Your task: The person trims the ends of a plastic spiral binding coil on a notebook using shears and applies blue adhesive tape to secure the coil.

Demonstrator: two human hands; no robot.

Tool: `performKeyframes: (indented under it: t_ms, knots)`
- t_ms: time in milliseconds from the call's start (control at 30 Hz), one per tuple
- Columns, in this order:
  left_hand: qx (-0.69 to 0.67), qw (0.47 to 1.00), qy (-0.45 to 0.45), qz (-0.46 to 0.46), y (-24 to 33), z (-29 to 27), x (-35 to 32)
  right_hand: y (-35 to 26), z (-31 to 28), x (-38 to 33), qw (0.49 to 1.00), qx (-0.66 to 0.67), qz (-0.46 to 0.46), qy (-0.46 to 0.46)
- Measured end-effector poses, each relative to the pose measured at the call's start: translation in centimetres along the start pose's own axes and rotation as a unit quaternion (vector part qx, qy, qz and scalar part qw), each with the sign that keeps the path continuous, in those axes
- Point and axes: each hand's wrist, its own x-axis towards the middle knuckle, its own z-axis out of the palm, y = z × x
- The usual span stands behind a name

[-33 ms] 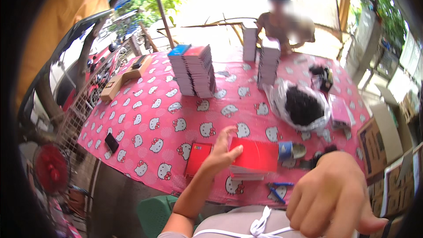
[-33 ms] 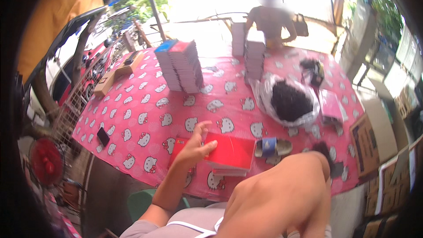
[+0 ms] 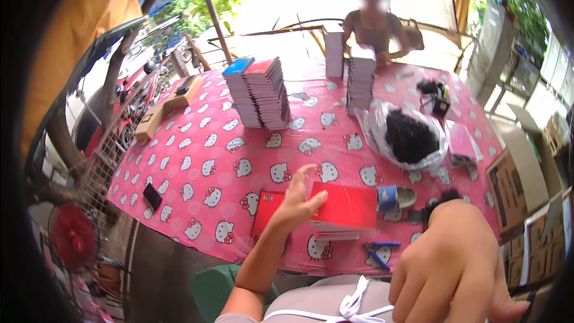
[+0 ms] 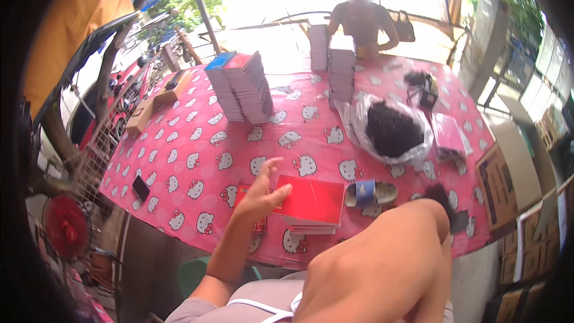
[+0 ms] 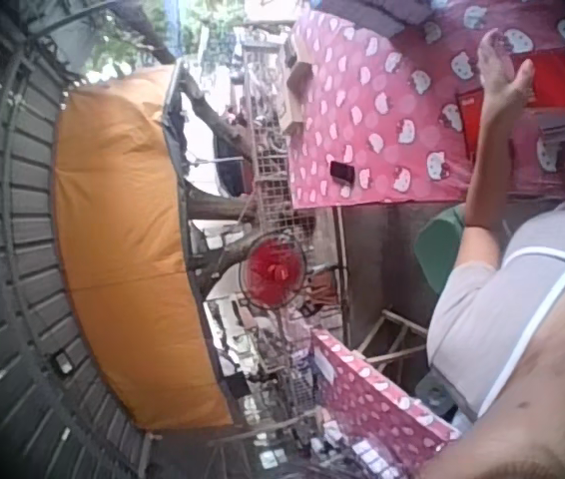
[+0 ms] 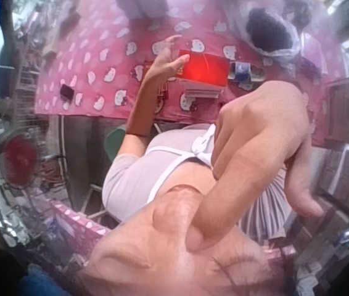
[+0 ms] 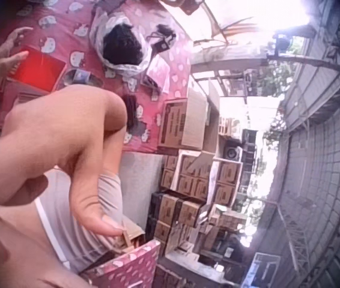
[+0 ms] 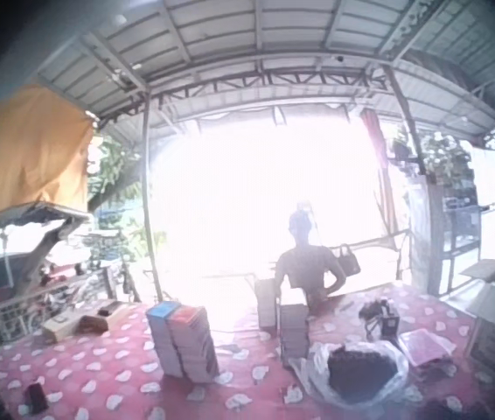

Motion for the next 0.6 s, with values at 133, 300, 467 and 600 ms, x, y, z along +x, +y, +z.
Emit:
performKeyframes:
  t_ms: [133, 300, 467, 600]
  knots:
    - [0.169, 0.98, -0.007, 0.103, 1.5, -1.2, 1.3, -0.1, -0.3, 0.2, 0.995, 0.005, -0.036, -0.096]
    - [0.236, 0.956, -0.016, 0.171, 3.3, -0.2, 2.5, 0.9, 1.4, 0.4, 0.993, 0.057, -0.097, -0.039]
    - [0.365, 0.91, -0.108, 0.163, 4.4, 2.1, 3.5, 2.1, 1.4, 0.9, 0.982, 0.133, -0.127, -0.052]
    - [0.41, 0.879, -0.188, 0.153, 4.3, 3.5, 5.1, 2.8, 3.0, -0.2, 0.977, 0.164, -0.133, -0.017]
